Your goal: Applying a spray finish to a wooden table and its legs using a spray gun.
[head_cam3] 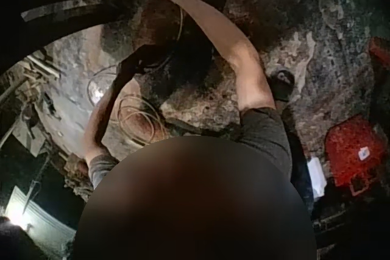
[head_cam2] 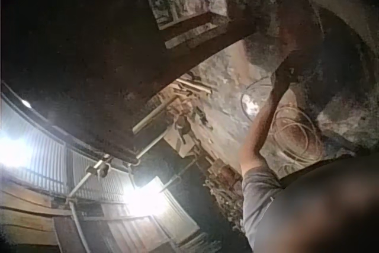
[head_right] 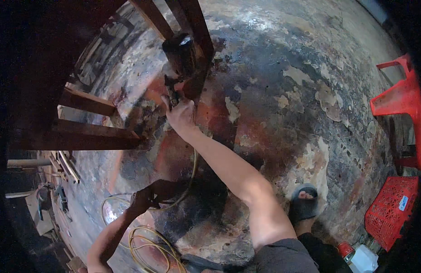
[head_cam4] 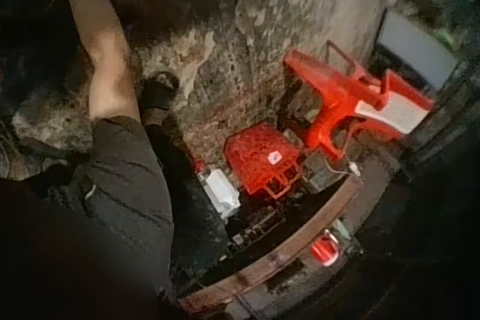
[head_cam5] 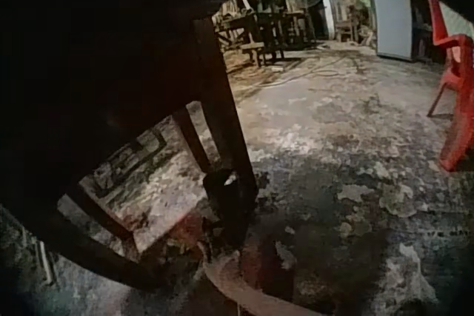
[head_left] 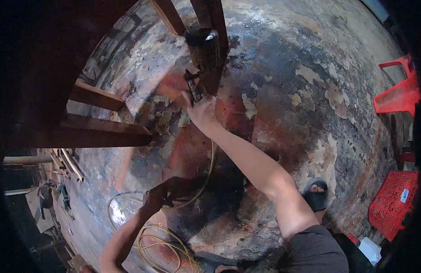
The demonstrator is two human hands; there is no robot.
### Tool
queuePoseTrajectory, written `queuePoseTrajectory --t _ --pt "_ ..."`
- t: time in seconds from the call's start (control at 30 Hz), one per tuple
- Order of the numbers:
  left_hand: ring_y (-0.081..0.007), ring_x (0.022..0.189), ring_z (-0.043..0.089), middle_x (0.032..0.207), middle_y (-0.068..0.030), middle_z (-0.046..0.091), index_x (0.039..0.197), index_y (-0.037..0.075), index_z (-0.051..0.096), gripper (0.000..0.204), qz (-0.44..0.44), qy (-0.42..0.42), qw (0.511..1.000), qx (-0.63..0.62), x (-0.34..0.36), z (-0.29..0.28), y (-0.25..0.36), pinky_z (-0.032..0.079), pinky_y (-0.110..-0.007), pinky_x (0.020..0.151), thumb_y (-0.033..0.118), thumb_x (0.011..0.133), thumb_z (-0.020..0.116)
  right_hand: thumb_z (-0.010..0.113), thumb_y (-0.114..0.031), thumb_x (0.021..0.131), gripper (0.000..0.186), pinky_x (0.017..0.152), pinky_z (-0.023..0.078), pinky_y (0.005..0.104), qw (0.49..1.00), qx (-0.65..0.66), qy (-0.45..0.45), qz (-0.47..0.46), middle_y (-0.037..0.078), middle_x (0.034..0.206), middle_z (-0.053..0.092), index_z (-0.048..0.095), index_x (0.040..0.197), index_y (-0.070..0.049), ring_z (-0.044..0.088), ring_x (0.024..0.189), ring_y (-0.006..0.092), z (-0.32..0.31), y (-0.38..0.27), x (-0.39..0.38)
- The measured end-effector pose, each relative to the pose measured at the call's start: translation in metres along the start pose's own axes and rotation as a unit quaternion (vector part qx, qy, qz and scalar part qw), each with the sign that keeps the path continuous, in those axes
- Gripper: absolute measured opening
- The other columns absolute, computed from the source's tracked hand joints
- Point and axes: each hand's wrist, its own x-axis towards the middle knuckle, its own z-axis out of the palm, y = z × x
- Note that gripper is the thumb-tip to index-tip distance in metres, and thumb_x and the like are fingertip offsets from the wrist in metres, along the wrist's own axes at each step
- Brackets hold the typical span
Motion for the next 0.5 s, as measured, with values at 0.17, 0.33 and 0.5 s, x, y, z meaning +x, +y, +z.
queuePoseTrajectory --t 0.17,0.33,0.5 --pt "-0.0304 0.076 0.07 0.079 -0.0102 0.071 0.099 0.01 0.067 0.058 -0.012 0.01 0.999 0.036 0.002 0.001 0.003 0.052 -0.041 0.064 0.047 0.062 0.09 0.072 -0.022 0.093 0.026 0.061 0.049 0.0341 0.969 0.209 0.085 -0.095 0.012 0.075 0.068 0.064 0.106 -0.001 0.065 0.066 0.0189 -0.022 -0.034 0.02" --pt "-0.0304 0.076 0.071 0.08 -0.0099 0.071 0.104 0.011 0.067 0.054 -0.048 -0.028 0.998 -0.043 0.0 -0.019 0.027 0.054 -0.042 0.065 0.051 0.072 0.083 0.071 -0.021 0.093 0.022 0.057 0.05 0.0374 0.945 0.245 0.141 -0.164 0.013 0.078 0.064 0.063 0.105 -0.004 0.064 0.065 0.0302 -0.057 -0.068 0.048" --pt "-0.0309 0.08 0.071 0.085 -0.0124 0.072 0.114 0.01 0.065 0.054 -0.066 -0.062 0.995 -0.033 0.006 -0.027 0.044 0.054 -0.044 0.069 0.05 0.08 0.076 0.067 -0.024 0.096 0.024 0.056 0.05 0.0336 0.912 0.356 0.125 -0.163 0.009 0.081 0.065 0.062 0.108 -0.004 0.064 0.063 0.0237 -0.096 -0.069 0.028"
